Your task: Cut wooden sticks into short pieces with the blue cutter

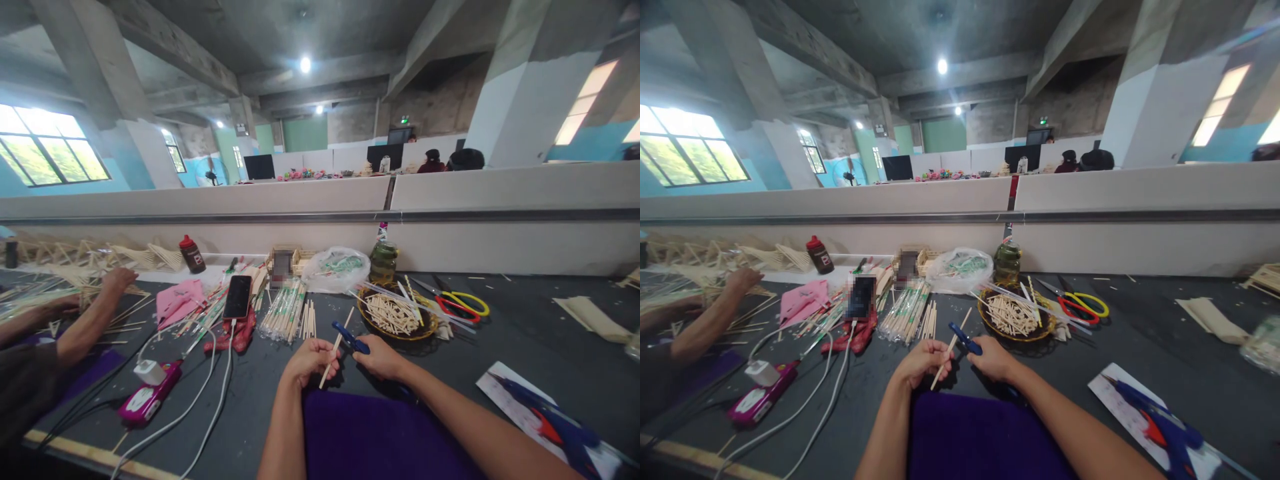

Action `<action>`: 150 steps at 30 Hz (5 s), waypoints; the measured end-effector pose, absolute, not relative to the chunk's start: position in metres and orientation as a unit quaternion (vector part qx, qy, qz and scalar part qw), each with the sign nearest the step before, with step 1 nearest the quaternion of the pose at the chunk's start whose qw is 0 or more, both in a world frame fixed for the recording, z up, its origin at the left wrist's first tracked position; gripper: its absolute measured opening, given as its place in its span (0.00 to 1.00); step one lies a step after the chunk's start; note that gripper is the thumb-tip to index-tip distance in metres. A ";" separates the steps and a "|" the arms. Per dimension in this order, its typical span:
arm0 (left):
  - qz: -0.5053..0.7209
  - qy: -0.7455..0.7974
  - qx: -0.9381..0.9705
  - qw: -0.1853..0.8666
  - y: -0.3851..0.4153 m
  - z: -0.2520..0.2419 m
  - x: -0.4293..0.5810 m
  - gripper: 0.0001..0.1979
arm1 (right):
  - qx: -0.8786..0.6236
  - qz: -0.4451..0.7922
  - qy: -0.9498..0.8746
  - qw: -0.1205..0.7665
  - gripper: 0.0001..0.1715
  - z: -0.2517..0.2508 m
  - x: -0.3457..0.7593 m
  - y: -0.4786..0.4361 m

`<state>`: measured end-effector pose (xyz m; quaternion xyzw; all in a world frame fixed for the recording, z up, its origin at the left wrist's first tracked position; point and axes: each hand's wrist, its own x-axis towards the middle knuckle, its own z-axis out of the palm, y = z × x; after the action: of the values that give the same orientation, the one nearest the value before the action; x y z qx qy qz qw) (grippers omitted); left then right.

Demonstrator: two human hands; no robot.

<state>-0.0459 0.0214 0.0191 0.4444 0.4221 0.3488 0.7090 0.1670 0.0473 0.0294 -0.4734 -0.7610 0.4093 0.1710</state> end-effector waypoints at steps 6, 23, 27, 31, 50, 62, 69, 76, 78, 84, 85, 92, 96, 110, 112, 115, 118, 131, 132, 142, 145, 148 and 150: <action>0.354 0.424 0.448 0.703 0.022 0.017 -0.046 0.17 | -0.480 0.359 -0.782 0.170 0.05 0.032 0.165 0.046; 0.347 0.454 0.462 0.678 0.024 0.023 -0.036 0.18 | -0.612 0.233 -0.749 0.104 0.15 0.041 0.156 0.038; 0.347 0.457 0.459 0.678 0.025 0.024 -0.036 0.18 | -0.621 0.229 -0.744 0.095 0.18 0.039 0.155 0.041; 0.355 0.458 0.459 0.674 0.025 0.023 -0.035 0.19 | -0.624 0.230 -0.742 0.088 0.17 0.037 0.154 0.044; 0.351 0.458 0.457 0.677 0.024 0.024 -0.036 0.17 | -0.629 0.212 -0.743 0.087 0.14 0.036 0.153 0.043; 0.351 0.453 0.442 0.691 0.024 0.023 -0.046 0.19 | -0.641 0.222 -0.725 0.121 0.11 0.032 0.150 0.031; 0.515 0.483 0.363 0.608 0.028 0.030 -0.044 0.20 | -0.629 0.189 -0.740 0.146 0.22 0.053 0.173 0.028; 0.626 0.465 0.327 0.534 0.032 0.034 -0.039 0.19 | -0.571 0.083 -0.814 0.074 0.33 0.039 0.147 -0.006; 0.631 0.466 0.328 0.526 0.034 0.032 -0.040 0.19 | -0.554 0.092 -0.824 0.081 0.32 0.036 0.146 -0.004; 0.644 0.462 0.309 0.526 0.037 0.028 -0.039 0.21 | -0.600 0.050 -0.792 0.101 0.13 0.057 0.170 0.033; 0.648 0.461 0.304 0.525 0.037 0.029 -0.039 0.22 | -0.603 0.032 -0.792 0.090 0.13 0.060 0.172 0.040; 0.666 0.463 0.259 0.525 0.036 0.032 -0.038 0.22 | -0.466 -0.017 -0.885 -0.001 0.13 0.042 0.163 0.058; 0.670 0.457 0.255 0.526 0.037 0.029 -0.036 0.21 | -0.463 -0.036 -0.886 0.015 0.13 0.031 0.160 0.056; 0.648 0.457 0.278 0.542 0.036 0.024 -0.027 0.20 | -0.678 0.048 -0.684 0.266 0.16 0.061 0.227 0.105; 0.647 0.461 0.284 0.538 0.036 0.024 -0.027 0.20 | -0.692 0.032 -0.677 0.248 0.17 0.057 0.236 0.108; 0.647 0.464 0.295 0.528 0.036 0.022 -0.027 0.19 | -0.699 0.011 -0.670 0.249 0.17 0.055 0.242 0.111; 0.647 0.469 0.302 0.521 0.035 0.022 -0.027 0.19 | -0.694 0.015 -0.675 0.250 0.17 0.058 0.240 0.110; 0.648 0.464 0.306 0.521 0.034 0.023 -0.025 0.18 | -0.660 0.054 -0.736 0.143 0.10 0.045 0.211 0.107; 0.646 0.465 0.311 0.519 0.033 0.024 -0.025 0.18 | -0.661 0.054 -0.735 0.143 0.09 0.044 0.210 0.107; 0.684 0.543 0.295 0.389 0.038 0.019 -0.037 0.17 | -0.616 0.081 -0.716 0.319 0.12 0.056 0.210 0.107; 0.672 0.595 0.291 0.331 0.040 0.014 -0.045 0.17 | -0.575 0.153 -0.707 0.383 0.13 0.061 0.202 0.106; 0.613 0.666 0.337 0.258 0.039 0.012 -0.050 0.13 | -0.531 0.215 -0.713 0.404 0.15 0.063 0.191 0.104; 0.549 0.713 0.387 0.201 0.035 0.013 -0.050 0.08 | -0.518 0.236 -0.709 0.416 0.16 0.062 0.186 0.103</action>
<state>-0.0497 0.0354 0.0134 0.3868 0.7129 0.5494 0.2009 0.1857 0.1029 0.0615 -0.5180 -0.7088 0.2364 0.4164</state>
